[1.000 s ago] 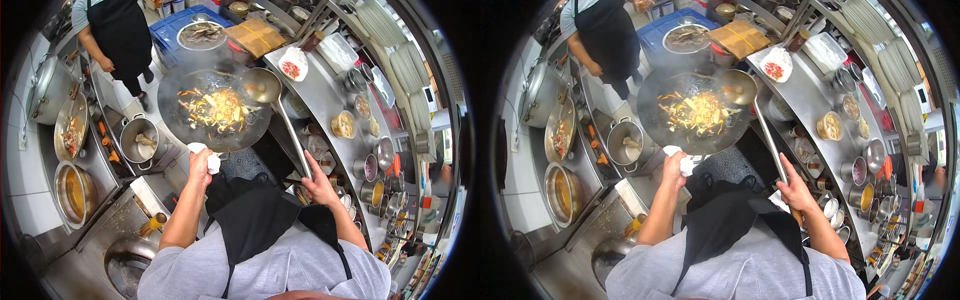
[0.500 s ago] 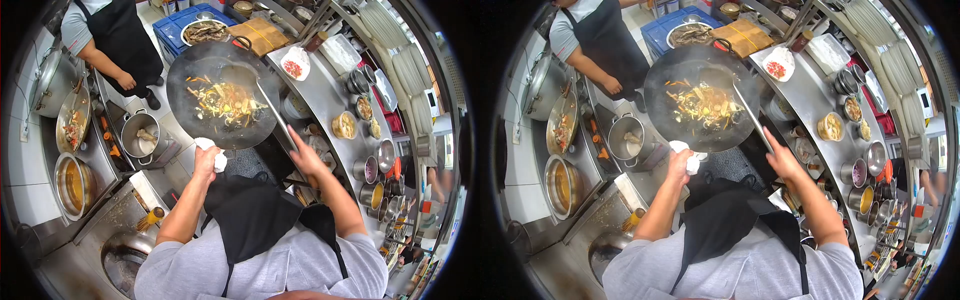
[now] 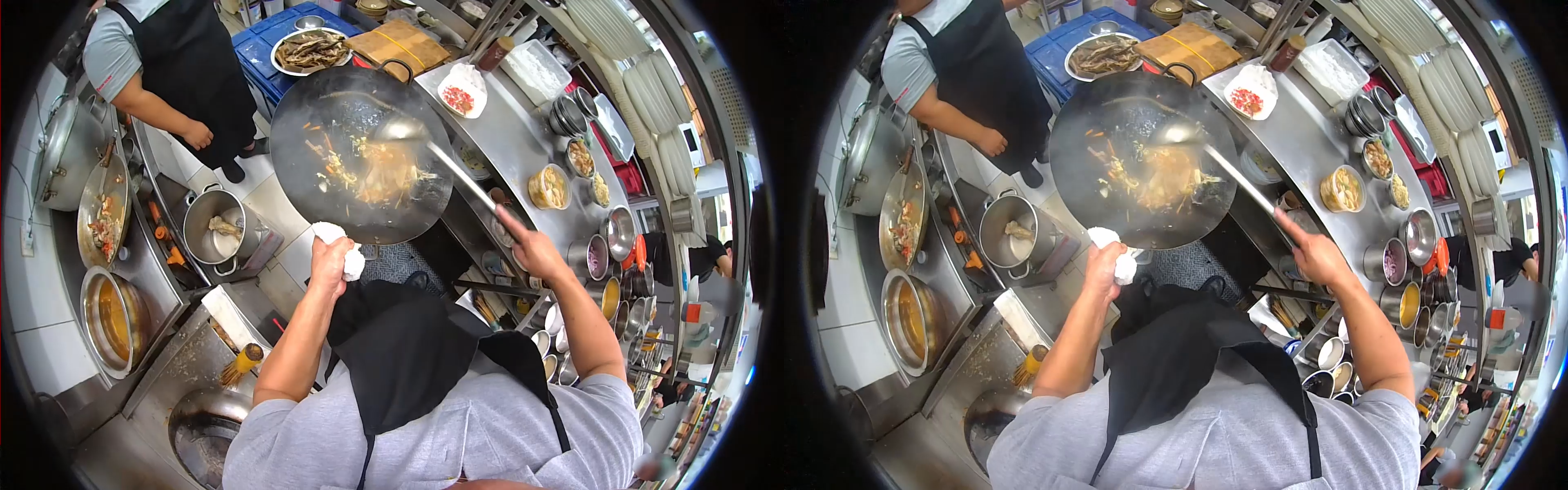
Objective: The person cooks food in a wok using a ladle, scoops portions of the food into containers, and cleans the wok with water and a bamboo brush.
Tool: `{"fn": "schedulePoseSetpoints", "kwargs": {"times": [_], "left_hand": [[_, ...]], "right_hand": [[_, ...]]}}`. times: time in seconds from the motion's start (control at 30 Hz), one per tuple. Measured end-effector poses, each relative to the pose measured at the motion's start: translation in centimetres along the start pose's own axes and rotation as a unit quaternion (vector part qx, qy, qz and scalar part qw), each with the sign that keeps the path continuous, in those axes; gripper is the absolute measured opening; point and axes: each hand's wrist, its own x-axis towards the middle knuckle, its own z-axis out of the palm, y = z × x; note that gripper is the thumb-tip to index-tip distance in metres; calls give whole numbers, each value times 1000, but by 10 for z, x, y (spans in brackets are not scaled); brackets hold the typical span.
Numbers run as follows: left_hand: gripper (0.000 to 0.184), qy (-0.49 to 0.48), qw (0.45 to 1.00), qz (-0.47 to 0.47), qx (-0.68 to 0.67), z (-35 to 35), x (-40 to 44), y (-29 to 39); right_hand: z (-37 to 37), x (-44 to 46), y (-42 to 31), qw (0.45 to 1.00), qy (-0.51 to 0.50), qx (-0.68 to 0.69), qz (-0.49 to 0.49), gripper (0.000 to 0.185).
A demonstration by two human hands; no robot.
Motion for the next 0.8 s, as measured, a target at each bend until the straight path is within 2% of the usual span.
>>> {"fn": "schedulePoseSetpoints", "kwargs": {"times": [0.07, 0.1, 0.13, 0.2, 0.33, 0.4, 0.47, 0.5, 0.53, 0.57, 0.63, 0.67, 0.77, 0.8], "left_hand": [[14, -10, 1000, 3, 4, 3, 3, -5], [17, 7, 1000, 23, 10, 8, 3, -9], [20, 24, 999, 42, 14, 11, 2, -11], [25, 2, 999, 38, 32, 15, 4, -12], [30, 32, 996, 72, 28, 24, 9, -18], [32, 18, 994, 87, 68, 22, 11, -20], [38, 43, 989, 115, 79, 22, 19, -43], [40, 67, 981, 129, 128, 23, 23, -53], [42, 90, 970, 142, 178, 26, 23, -56], [46, 103, 969, 94, 205, 24, 23, -57], [47, 116, 963, 68, 235, 25, 18, -41], [48, 127, 956, 46, 260, 24, 17, -36], [49, 134, 953, 22, 271, 15, 18, -36], [50, 130, 955, 10, 265, 14, 17, -35]], "right_hand": [[-21, 8, -16, 985, -14, 114, 128, 84], [-24, 7, -17, 985, 28, 153, 77, 82], [-32, 7, -25, 984, 27, 155, 78, 82], [-48, 8, -43, 944, -41, 267, 190, 80], [-11, 21, -21, 984, 39, 140, 105, 77], [4, 35, -28, 981, -14, 121, 149, 78], [19, 38, -49, 961, -46, 223, 154, 78], [16, 35, -75, 905, -107, 366, 189, 78], [16, 33, -95, 865, -139, 442, 194, 79], [20, 30, -103, 832, -170, 495, 185, 79], [25, 21, -111, 746, -213, 608, 170, 80], [25, 15, -113, 743, -219, 610, 170, 80], [10, 0, -113, 586, -291, 740, 160, 77], [15, -3, -108, 582, -295, 741, 157, 77]]}}
